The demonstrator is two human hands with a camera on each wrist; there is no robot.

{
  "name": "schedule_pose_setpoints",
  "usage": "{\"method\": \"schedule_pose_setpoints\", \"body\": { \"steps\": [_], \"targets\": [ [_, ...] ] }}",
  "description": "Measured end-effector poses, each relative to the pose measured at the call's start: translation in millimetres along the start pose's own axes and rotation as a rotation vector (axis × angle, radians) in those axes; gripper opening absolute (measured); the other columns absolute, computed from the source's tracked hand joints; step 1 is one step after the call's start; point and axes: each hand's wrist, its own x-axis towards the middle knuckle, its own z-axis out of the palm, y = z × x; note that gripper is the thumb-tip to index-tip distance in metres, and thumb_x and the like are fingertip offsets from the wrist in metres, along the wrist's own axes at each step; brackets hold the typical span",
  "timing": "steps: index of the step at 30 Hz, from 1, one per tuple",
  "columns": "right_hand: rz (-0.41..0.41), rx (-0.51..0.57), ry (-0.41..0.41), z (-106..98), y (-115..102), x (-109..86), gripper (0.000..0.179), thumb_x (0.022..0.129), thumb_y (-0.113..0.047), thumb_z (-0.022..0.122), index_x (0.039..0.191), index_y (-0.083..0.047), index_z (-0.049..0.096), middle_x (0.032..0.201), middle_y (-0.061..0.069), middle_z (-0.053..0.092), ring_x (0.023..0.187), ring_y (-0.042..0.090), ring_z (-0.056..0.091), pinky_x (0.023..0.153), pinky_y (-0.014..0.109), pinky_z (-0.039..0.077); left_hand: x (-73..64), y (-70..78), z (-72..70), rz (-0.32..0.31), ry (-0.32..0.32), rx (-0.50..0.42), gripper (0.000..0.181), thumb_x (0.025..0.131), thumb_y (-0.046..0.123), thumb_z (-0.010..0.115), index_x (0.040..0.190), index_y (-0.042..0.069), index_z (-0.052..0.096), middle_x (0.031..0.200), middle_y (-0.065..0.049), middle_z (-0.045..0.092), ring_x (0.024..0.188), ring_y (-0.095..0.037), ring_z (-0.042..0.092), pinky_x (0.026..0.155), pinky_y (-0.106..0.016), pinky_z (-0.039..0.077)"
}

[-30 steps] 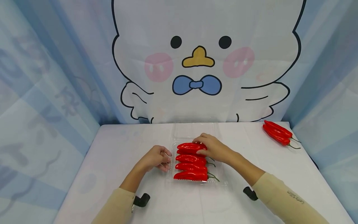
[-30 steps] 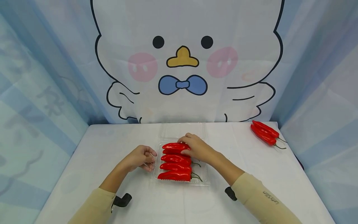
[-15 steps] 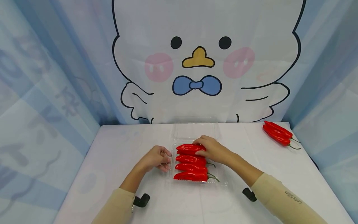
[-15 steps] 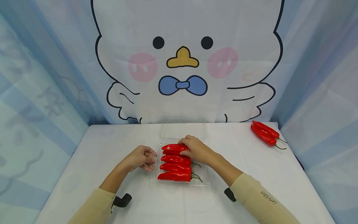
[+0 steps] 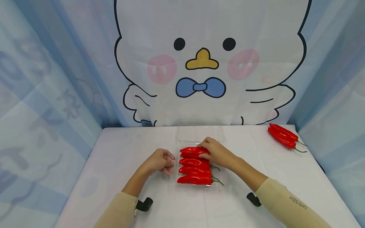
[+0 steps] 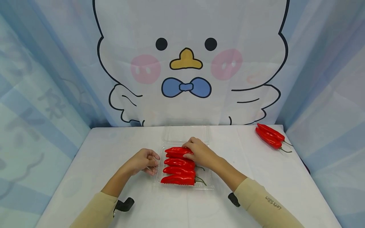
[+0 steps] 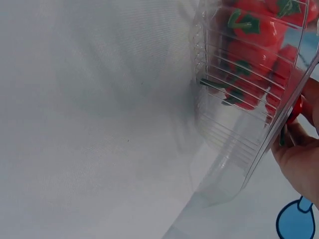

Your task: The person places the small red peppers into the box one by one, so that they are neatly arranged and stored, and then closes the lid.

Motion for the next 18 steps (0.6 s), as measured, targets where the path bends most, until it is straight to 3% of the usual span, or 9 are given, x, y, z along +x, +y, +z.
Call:
{"method": "schedule_pose_setpoints", "body": {
  "steps": [11,18],
  "targets": [
    [0.013,-0.017,-0.01,5.2,1.3,0.9,0.038,0.094,-0.023,0.077,0.128,-0.007,0.071,0.111,0.005,0.062,0.1,0.015,0.058,0.079,0.018,0.058,0.0,0.8,0.4,-0.001,0.001,-0.003,0.018,0.097,0.003,0.069,0.112,-0.003,0.062,0.081,-0.014,0.07,0.059,-0.019,0.07,0.058,-0.031,0.063],
    [0.004,-0.01,-0.005,5.4,1.4,-0.3,0.041,0.093,-0.024,0.078,0.129,-0.006,0.069,0.112,0.006,0.064,0.1,0.016,0.06,0.08,0.021,0.061,0.2,0.7,0.6,-0.004,0.003,-0.002,0.018,0.097,0.004,0.069,0.113,-0.003,0.062,0.082,-0.014,0.069,0.059,-0.019,0.07,0.058,-0.031,0.063]
  ]
}}
